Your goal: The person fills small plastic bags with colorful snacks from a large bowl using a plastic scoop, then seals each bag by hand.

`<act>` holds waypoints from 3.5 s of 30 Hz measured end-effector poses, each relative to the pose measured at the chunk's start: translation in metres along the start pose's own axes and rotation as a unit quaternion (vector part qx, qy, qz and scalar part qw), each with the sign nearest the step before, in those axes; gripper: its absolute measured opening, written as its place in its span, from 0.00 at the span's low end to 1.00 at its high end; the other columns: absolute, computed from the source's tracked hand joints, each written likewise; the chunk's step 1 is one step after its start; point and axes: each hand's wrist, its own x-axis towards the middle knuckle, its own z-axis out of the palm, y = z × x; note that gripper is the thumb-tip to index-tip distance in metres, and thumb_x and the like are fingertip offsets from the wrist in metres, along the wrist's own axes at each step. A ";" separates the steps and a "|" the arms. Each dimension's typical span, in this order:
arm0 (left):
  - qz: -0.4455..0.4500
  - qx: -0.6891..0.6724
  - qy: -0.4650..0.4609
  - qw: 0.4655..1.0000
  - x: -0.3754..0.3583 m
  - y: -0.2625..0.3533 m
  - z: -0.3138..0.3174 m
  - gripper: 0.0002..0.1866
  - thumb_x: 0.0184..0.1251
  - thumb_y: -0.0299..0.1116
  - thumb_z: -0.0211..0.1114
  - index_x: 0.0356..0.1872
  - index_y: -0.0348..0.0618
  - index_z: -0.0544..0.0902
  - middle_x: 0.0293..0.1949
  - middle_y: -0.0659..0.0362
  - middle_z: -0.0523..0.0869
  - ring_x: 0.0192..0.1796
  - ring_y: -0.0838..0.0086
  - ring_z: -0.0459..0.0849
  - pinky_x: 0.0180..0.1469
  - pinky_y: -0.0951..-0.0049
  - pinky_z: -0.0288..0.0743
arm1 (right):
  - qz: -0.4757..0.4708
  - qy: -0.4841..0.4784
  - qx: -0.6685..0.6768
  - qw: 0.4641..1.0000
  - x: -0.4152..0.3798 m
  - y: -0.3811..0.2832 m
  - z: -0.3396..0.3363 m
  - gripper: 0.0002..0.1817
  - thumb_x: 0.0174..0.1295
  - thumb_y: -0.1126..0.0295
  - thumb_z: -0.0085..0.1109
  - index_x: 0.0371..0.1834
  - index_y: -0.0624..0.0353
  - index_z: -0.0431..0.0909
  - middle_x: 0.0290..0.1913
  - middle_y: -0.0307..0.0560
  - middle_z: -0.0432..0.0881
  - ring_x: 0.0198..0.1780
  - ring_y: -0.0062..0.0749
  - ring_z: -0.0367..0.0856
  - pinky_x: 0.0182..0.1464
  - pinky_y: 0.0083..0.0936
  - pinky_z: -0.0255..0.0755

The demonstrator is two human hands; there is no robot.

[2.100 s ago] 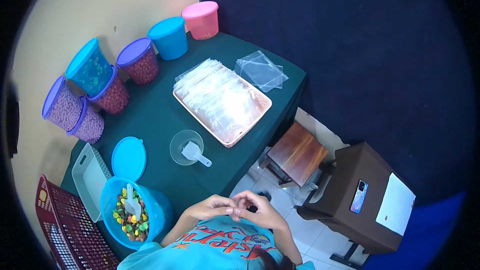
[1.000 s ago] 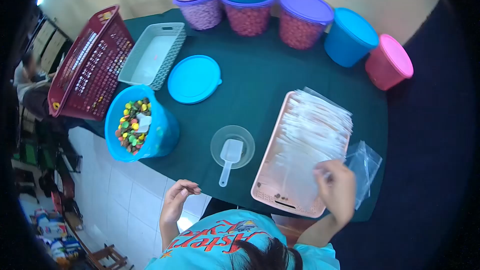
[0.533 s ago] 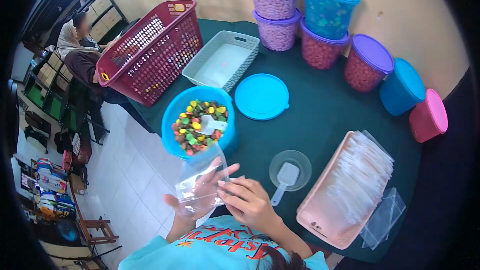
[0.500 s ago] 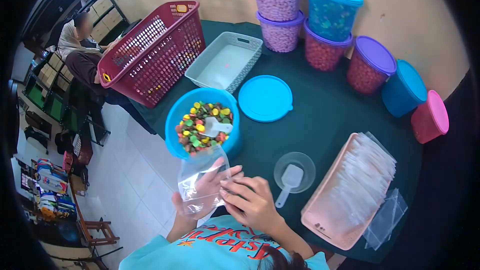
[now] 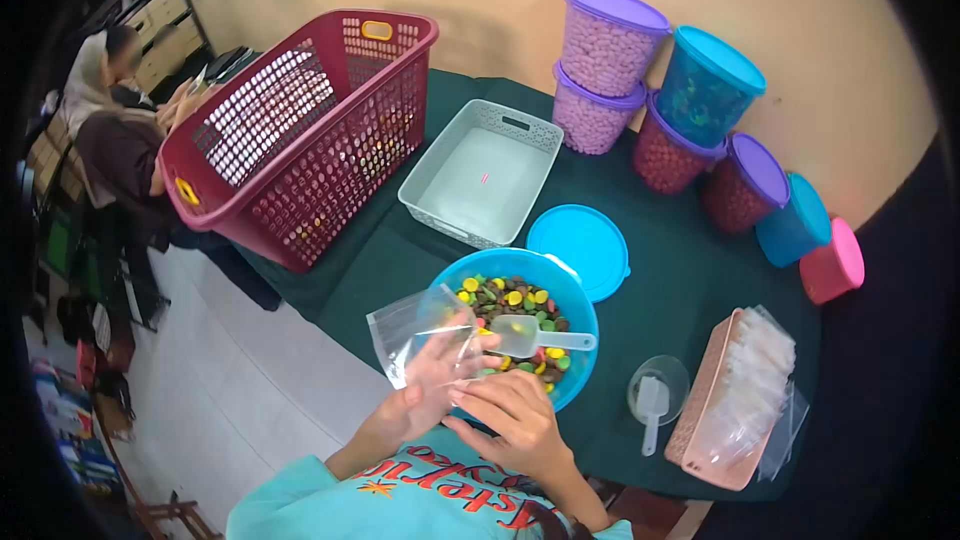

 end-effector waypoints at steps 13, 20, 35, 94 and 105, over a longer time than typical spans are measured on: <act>-0.068 0.043 -0.075 0.994 0.019 0.028 -0.020 0.46 0.55 0.52 0.57 0.66 0.51 0.37 0.63 0.47 0.53 0.63 0.60 0.57 0.62 0.60 0.54 | 0.070 -0.024 -0.044 0.996 0.020 -0.006 0.028 0.21 0.38 0.79 0.63 0.42 0.62 0.76 0.44 0.47 0.77 0.46 0.37 0.76 0.48 0.30 0.69; -0.087 0.043 -0.044 0.994 0.014 0.031 -0.041 0.50 0.51 0.55 0.61 0.66 0.51 0.36 0.64 0.50 0.49 0.64 0.61 0.55 0.62 0.59 0.52 | 0.071 -0.007 -0.047 0.996 0.015 0.002 0.041 0.18 0.39 0.82 0.62 0.38 0.63 0.77 0.39 0.47 0.79 0.40 0.37 0.79 0.42 0.25 0.74; 0.056 0.270 0.157 0.948 0.008 0.065 -0.063 0.06 0.55 0.25 0.60 0.26 0.31 0.80 0.19 0.56 0.80 0.22 0.77 0.79 0.30 0.78 0.75 | 0.298 0.143 0.559 0.760 -0.015 0.028 -0.014 0.05 0.43 0.80 0.63 0.22 0.70 0.75 0.24 0.52 0.79 0.25 0.31 0.79 0.32 0.24 0.75; 0.145 0.663 -0.126 0.723 0.040 0.069 -0.040 0.08 0.49 0.30 0.65 0.23 0.41 0.74 0.20 0.59 0.74 0.23 0.71 0.75 0.24 0.74 0.68 | 0.417 0.186 0.106 0.884 0.005 0.015 0.018 0.06 0.54 0.73 0.56 0.29 0.65 0.76 0.28 0.46 0.80 0.32 0.21 0.73 0.35 0.18 0.66; -0.036 0.463 0.104 0.880 0.037 0.092 -0.095 0.08 0.61 0.30 0.56 0.31 0.34 0.77 0.20 0.65 0.77 0.21 0.90 0.69 0.22 0.89 0.61 | 0.484 0.211 0.161 0.834 0.009 0.006 0.030 0.08 0.56 0.73 0.53 0.35 0.67 0.72 0.30 0.49 0.80 0.34 0.21 0.78 0.36 0.16 0.70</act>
